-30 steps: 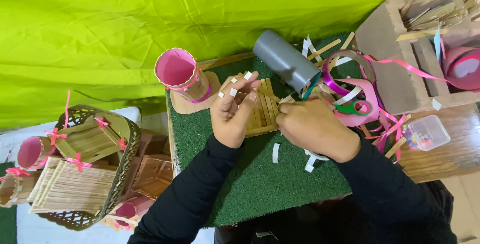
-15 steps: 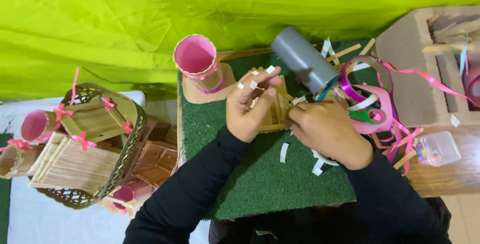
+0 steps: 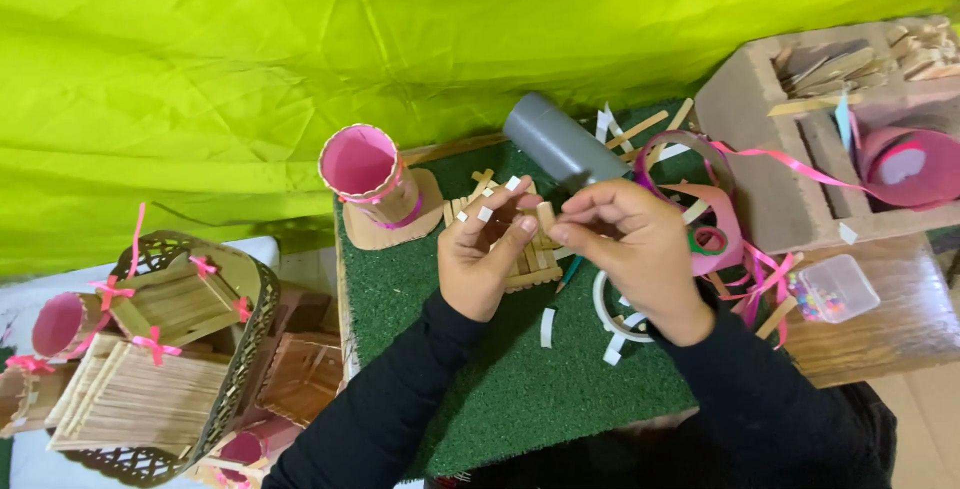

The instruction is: The person is assembling and decorating a small wooden structure made of popsicle sticks, specifically cutting and applying small white adhesive strips to the frame.

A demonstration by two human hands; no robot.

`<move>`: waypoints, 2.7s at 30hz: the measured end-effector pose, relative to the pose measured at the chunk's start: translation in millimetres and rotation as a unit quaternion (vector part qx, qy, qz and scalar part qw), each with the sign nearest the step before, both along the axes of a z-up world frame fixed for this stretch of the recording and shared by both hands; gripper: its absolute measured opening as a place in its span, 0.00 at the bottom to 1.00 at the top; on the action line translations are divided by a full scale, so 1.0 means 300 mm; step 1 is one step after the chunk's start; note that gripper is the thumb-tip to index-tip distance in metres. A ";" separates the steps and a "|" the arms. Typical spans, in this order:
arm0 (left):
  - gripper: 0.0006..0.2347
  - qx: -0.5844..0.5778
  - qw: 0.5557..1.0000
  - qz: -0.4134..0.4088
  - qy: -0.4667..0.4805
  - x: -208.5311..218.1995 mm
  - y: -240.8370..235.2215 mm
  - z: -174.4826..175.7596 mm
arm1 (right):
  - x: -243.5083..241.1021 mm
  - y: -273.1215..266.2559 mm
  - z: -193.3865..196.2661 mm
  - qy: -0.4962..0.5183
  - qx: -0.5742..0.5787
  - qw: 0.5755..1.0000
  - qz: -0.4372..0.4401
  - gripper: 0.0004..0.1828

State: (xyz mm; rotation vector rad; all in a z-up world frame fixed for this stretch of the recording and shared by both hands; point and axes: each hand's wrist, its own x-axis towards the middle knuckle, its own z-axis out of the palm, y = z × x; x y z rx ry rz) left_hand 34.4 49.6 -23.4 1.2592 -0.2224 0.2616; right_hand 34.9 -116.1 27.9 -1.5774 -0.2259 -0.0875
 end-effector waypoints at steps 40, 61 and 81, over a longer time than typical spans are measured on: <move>0.15 0.328 0.912 0.047 -0.241 -0.004 0.025 0.094 | 0.025 -0.043 0.030 -0.466 -0.233 0.846 -0.112 0.05; 0.19 -0.071 0.994 0.058 0.060 -0.007 -0.010 -0.020 | -0.008 0.061 -0.052 -0.051 0.069 0.996 -0.034 0.04; 0.19 -0.056 0.992 0.108 0.022 -0.029 -0.047 -0.054 | -0.022 0.090 -0.045 -0.044 0.070 0.993 -0.079 0.04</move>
